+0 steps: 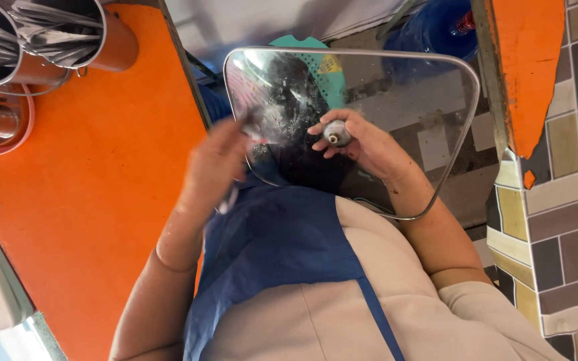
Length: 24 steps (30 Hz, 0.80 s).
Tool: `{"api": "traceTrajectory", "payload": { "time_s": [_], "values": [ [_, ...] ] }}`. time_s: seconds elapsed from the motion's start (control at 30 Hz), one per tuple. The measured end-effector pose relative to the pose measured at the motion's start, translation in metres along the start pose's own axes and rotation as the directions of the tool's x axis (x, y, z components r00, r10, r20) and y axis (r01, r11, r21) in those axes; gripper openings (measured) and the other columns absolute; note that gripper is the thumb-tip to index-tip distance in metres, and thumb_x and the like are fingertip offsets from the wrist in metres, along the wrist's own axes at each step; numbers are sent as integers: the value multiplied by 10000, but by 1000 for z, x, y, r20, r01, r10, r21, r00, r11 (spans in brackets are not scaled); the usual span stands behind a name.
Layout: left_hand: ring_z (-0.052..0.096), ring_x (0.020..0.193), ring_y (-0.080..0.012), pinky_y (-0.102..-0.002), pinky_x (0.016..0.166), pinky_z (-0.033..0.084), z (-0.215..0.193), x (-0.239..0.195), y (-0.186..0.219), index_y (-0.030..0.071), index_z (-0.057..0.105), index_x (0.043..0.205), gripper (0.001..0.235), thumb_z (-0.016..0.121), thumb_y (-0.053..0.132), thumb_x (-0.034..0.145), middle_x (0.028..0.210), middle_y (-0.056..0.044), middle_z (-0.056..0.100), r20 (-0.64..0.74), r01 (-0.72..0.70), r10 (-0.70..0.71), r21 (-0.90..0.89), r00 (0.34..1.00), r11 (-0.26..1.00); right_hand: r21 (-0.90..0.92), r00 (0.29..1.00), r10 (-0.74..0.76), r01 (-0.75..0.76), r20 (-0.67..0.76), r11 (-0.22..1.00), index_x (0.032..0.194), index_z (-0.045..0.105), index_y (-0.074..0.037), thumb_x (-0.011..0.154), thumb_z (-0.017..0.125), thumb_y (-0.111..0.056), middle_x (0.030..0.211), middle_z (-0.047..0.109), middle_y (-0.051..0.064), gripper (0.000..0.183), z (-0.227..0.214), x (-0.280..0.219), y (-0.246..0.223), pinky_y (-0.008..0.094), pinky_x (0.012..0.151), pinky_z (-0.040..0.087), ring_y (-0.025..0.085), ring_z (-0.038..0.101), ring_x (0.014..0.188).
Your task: Repairing a loose handle on a glass pot lid using a spoon as a screwdriver, then washing the lid in a kitchen sink.
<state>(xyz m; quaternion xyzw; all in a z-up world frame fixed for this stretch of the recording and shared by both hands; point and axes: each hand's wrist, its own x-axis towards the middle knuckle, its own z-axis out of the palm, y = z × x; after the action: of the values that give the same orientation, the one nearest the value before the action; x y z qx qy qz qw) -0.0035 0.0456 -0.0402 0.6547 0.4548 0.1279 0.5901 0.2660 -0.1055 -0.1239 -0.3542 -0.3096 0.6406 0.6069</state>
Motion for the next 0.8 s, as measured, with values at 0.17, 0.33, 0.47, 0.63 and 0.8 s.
{"api": "traceTrajectory", "payload": {
  "time_s": [0.17, 0.33, 0.47, 0.63, 0.8],
  "values": [
    [623, 787, -162, -292, 600, 527, -1, 48, -100, 249, 650, 1370, 394, 670, 407, 1008, 1022, -37, 702, -159, 43, -46, -21, 986, 999, -29, 999, 41, -42, -34, 999, 1444, 452, 85, 1078, 459, -219, 1413, 560, 333, 475, -13, -7, -18, 428, 900, 624, 402, 695, 1147],
    [472, 372, -127, -220, 322, 368, 16, 46, -82, 110, 663, 1288, 384, 737, 323, 976, 689, -120, 703, 102, 89, -61, -294, 993, 952, -175, 984, 87, -114, -154, 978, 1471, 511, 19, 1055, 537, -186, 1378, 632, 240, 464, -46, -12, -12, 354, 792, 661, 345, 749, 995],
    [488, 397, -93, -197, 359, 376, 9, 36, -65, 178, 685, 1334, 358, 682, 312, 1002, 635, -85, 705, 113, 34, -6, -243, 994, 969, 287, 973, 137, -80, -185, 954, 1533, 463, -140, 1074, 428, -461, 1354, 647, 210, 560, -105, -38, -18, 481, 849, 624, 367, 717, 1031],
    [497, 412, -88, -191, 404, 408, 11, 25, -49, 194, 738, 1259, 286, 661, 295, 1004, 592, -63, 688, 34, -62, 74, -282, 997, 957, 69, 839, 75, -45, -539, 997, 1514, 468, -287, 1043, 348, -611, 1412, 630, 195, 584, -109, -70, -51, 564, 902, 628, 428, 696, 1153],
    [503, 397, -120, -196, 407, 406, 20, 33, -57, 140, 773, 1142, 226, 635, 233, 990, 553, -76, 656, -60, -116, 101, -357, 993, 927, -348, 696, -187, -97, -693, 932, 1625, 229, -307, 1115, 572, -296, 1281, 684, 109, 615, -56, -54, -66, 306, 716, 707, 230, 776, 920]
  ]
}}
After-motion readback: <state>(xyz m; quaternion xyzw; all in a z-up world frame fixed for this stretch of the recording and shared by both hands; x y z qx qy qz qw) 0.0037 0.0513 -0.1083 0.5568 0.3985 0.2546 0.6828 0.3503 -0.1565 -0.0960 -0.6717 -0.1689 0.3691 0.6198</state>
